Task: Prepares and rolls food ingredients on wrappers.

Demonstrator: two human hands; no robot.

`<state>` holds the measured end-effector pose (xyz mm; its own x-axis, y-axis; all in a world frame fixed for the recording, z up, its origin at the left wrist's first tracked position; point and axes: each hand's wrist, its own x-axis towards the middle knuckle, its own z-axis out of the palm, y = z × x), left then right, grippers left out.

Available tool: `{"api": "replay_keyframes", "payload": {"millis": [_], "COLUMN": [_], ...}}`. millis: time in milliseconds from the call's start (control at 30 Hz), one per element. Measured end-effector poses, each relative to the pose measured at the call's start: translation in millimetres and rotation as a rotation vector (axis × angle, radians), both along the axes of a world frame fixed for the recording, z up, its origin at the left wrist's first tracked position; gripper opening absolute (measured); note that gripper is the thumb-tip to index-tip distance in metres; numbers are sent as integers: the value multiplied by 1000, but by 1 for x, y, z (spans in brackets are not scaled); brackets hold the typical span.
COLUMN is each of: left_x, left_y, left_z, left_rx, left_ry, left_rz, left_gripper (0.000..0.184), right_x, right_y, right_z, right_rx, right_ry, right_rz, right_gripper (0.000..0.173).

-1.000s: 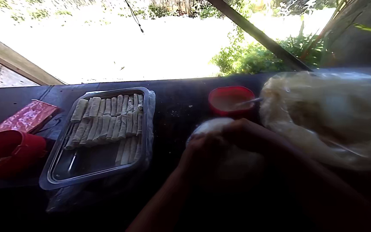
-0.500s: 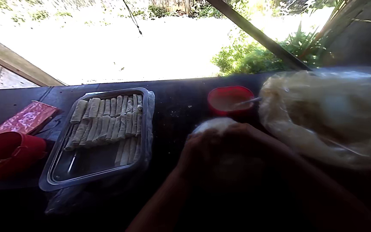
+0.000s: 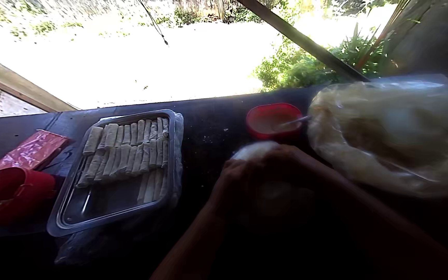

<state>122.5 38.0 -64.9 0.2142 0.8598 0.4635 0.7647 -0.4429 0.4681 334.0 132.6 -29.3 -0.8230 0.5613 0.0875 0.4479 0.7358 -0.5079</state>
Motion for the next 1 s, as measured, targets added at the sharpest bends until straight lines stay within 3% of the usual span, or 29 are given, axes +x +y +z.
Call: {"api": "replay_keyframes", "payload": {"millis": [333, 467, 767, 1000], "left_x": [-3, -11, -21, -9], "left_y": [4, 0, -2, -1], "left_z": [-12, -7, -4, 8], "left_rx": [-19, 8, -2, 7], "left_ry": [-105, -75, -37, 50], "left_rz": [26, 15, 8, 1], "left_gripper": [35, 45, 36, 40], "right_x": [0, -3, -8, -15], "right_y": [-15, -9, 3, 15], "right_z": [-18, -14, -3, 8], "right_rx": [310, 242, 85, -18], "right_ry": [42, 18, -85, -154], "right_rz": [51, 62, 89, 125], "right_gripper": [25, 25, 27, 25]}}
